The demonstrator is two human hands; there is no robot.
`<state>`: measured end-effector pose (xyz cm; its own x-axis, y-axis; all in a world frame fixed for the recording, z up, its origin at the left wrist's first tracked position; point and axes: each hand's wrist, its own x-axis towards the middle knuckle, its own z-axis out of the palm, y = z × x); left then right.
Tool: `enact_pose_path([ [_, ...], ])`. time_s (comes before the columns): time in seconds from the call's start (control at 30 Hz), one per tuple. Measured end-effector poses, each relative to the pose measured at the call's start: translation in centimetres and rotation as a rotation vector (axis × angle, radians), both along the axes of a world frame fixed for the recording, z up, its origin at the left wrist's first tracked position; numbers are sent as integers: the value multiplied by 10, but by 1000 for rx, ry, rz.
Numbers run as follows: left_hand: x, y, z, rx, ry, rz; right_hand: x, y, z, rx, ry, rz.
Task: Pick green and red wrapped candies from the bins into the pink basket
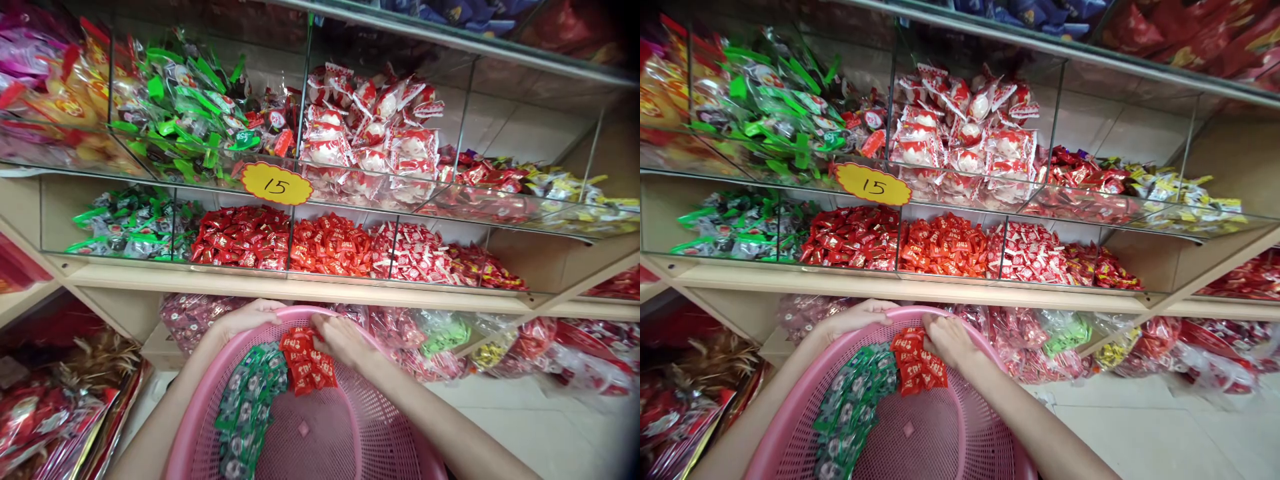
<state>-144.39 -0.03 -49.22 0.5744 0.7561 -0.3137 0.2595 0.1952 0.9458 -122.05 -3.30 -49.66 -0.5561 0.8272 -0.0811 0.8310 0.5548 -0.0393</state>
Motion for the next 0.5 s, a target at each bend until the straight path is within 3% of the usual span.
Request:
enact_pose_path([
  [0.13,-1,1,-2,5,-12,1,3,-10,2,26,5,-5],
  [0.3,1,0,2,3,-8,4,1,-42,9,37,54,3],
  [0.5,3,-3,6,-25,-22,16,-18,-75,-8,-119,-91,-13],
])
